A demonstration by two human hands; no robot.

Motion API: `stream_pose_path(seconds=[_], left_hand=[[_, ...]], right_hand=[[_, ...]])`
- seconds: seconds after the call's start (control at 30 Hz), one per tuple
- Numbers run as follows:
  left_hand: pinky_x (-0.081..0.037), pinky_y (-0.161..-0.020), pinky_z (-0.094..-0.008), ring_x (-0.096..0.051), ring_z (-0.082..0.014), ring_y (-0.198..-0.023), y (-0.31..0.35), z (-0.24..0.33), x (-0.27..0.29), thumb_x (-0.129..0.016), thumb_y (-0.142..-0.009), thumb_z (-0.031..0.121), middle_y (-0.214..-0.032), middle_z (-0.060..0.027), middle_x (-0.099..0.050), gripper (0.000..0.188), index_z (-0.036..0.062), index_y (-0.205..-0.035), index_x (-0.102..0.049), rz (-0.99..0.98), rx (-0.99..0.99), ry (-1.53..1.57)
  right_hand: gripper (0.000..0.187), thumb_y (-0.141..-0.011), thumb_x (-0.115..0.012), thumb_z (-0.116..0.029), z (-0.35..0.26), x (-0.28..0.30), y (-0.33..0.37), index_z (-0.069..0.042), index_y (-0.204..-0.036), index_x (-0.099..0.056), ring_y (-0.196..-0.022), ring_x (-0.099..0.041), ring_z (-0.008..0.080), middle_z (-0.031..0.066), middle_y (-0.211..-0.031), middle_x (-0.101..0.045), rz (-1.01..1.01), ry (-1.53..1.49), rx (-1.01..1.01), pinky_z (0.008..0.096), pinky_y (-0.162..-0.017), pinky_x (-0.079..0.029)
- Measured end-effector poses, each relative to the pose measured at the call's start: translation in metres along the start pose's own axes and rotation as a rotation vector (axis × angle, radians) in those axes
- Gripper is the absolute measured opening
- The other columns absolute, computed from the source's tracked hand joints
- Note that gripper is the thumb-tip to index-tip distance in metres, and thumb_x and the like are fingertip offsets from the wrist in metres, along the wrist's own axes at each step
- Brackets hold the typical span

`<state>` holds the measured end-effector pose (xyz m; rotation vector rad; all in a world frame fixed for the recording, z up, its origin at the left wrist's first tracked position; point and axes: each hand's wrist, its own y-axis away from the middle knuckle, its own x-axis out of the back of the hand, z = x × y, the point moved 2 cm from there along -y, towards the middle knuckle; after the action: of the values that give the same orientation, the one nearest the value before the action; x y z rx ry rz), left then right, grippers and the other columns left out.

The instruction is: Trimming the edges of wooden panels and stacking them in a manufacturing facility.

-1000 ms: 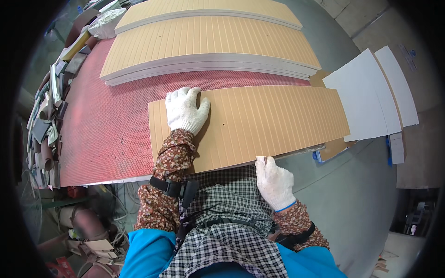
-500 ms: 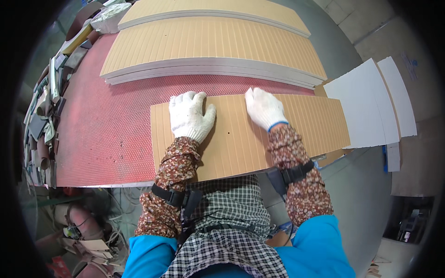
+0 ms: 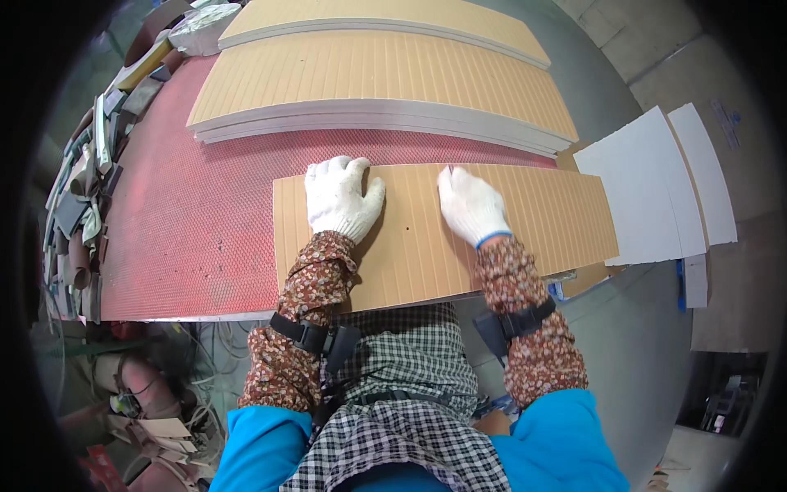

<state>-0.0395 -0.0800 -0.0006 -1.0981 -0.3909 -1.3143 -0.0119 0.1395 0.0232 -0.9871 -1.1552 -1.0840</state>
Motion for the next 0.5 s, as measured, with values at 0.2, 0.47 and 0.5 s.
stream_pose_path(seconds=[0.2, 0.47, 0.5], left_hand=[[-0.037, -0.111, -0.0478, -0.061, -0.0309, -0.115, -0.001, -0.002, -0.001, -0.07, -0.088, 0.032, -0.111, -0.0117, -0.069, 0.034, 0.0082, -0.113, -0.073, -0.013, -0.004, -0.011], [-0.036, -0.113, -0.0477, -0.06, -0.0304, -0.118, -0.001, -0.002, -0.001, -0.07, -0.089, 0.033, -0.113, -0.0114, -0.069, 0.036, 0.0088, -0.115, -0.073, -0.04, -0.001, -0.046], [-0.036, -0.113, -0.0477, -0.06, -0.0304, -0.118, 0.0, -0.002, -0.001, -0.07, -0.089, 0.033, -0.113, -0.0114, -0.069, 0.036, 0.0088, -0.115, -0.073, -0.039, -0.002, -0.05]], right_hand=[[0.027, -0.106, -0.044, -0.02, -0.029, 0.018, 0.101, -0.005, -0.122, -0.059, -0.074, -0.073, 0.0345, 0.0172, -0.097, -0.066, -0.08, -0.072, -0.096, 0.0471, -0.058, -0.058], [0.024, -0.105, -0.061, -0.026, -0.056, 0.008, 0.186, -0.003, -0.105, -0.065, -0.056, -0.069, 0.0343, 0.0149, -0.059, -0.066, 0.151, -0.347, -0.349, 0.0448, -0.051, -0.055], [0.024, -0.105, -0.061, -0.026, -0.057, 0.009, 0.187, -0.003, -0.105, -0.065, -0.056, -0.069, 0.0343, 0.0149, -0.059, -0.066, 0.153, -0.35, -0.349, 0.0448, -0.051, -0.055]])
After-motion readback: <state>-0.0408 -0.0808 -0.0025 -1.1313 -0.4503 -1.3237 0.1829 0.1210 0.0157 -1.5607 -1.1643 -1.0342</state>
